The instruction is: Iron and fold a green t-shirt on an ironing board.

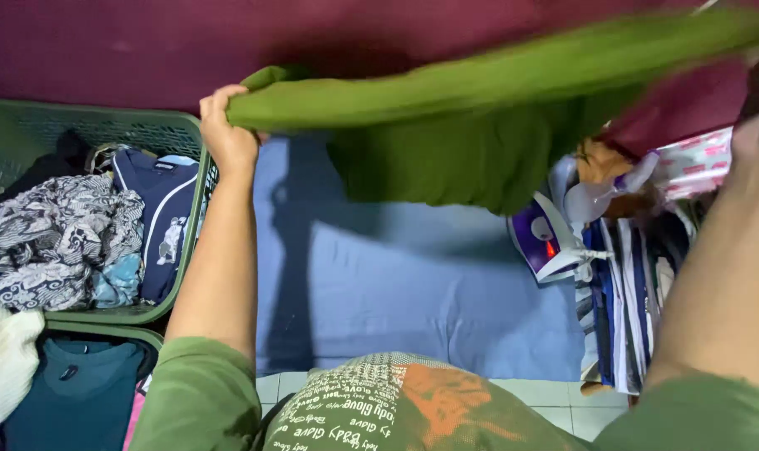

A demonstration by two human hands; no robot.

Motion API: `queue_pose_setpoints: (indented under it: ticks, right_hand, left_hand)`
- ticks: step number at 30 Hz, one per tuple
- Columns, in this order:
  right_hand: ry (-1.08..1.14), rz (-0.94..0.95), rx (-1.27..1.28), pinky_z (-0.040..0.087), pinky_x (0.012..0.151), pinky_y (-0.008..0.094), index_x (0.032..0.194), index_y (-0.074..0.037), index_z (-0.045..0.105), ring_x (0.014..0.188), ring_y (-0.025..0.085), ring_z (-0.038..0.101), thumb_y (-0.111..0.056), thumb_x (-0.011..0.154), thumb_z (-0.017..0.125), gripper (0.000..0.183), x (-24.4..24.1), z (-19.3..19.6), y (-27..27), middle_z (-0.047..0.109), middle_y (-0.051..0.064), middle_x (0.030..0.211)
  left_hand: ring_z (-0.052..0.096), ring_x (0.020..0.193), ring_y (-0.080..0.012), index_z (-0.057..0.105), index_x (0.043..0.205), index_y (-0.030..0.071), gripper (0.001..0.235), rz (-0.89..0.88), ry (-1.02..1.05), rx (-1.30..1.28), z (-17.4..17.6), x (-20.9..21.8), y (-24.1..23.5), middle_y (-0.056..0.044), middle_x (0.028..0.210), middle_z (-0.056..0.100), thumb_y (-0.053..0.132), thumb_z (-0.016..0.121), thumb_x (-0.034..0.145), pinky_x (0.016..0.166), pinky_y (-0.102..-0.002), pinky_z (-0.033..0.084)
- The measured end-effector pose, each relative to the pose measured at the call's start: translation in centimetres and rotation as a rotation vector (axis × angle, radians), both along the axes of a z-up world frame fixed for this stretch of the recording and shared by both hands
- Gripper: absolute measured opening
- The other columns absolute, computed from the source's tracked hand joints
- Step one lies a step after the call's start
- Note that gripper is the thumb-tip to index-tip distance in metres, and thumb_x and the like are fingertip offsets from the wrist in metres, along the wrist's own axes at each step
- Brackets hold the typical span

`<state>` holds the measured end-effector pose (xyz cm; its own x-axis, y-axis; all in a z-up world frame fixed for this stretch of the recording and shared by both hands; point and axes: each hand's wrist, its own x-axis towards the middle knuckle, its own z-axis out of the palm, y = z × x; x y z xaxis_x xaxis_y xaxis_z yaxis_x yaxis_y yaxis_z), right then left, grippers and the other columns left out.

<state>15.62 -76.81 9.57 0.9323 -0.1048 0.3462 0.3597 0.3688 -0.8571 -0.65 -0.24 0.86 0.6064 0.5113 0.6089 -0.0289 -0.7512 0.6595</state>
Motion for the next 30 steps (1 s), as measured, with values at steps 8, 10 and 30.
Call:
queue_pose_setpoints:
  ticks: [8,10,30]
  right_hand:
    - [0.413,0.002,-0.589,0.052,0.089,0.030,0.092,-0.007,0.065,0.093,0.016,0.069,-0.001,0.094,0.071,0.009,-23.1,-13.4,10.0,0.073,0.007,0.100]
    - [0.515,-0.026,-0.620,0.053,0.082,0.029,0.093,-0.008,0.064,0.088,0.015,0.068,0.002,0.088,0.073,0.014,-25.3,-20.0,11.6,0.070,0.005,0.094]
    - [0.917,-0.382,-0.961,0.055,0.080,0.035,0.111,0.000,0.070,0.089,0.021,0.070,-0.007,0.074,0.089,0.043,-37.6,-35.3,11.4,0.075,0.012,0.103]
  left_hand:
    - [0.062,0.116,-0.0324,0.079,0.106,0.012,0.070,-0.361,0.130,-0.104,-12.2,-5.0,0.5,-0.016,0.115,0.064,-0.023,0.044,0.058,0.105,-0.039,0.050]
    - [0.061,0.116,-0.0330,0.079,0.105,0.013,0.068,-0.362,0.188,-0.094,-14.9,-6.5,0.8,-0.017,0.118,0.063,-0.022,0.045,0.059,0.104,-0.038,0.049]
    - [0.045,0.089,-0.0266,0.078,0.112,0.006,0.032,-0.130,0.113,-1.234,-32.3,-11.7,5.1,-0.011,0.100,0.060,-0.008,0.057,0.091,0.084,-0.039,0.037]
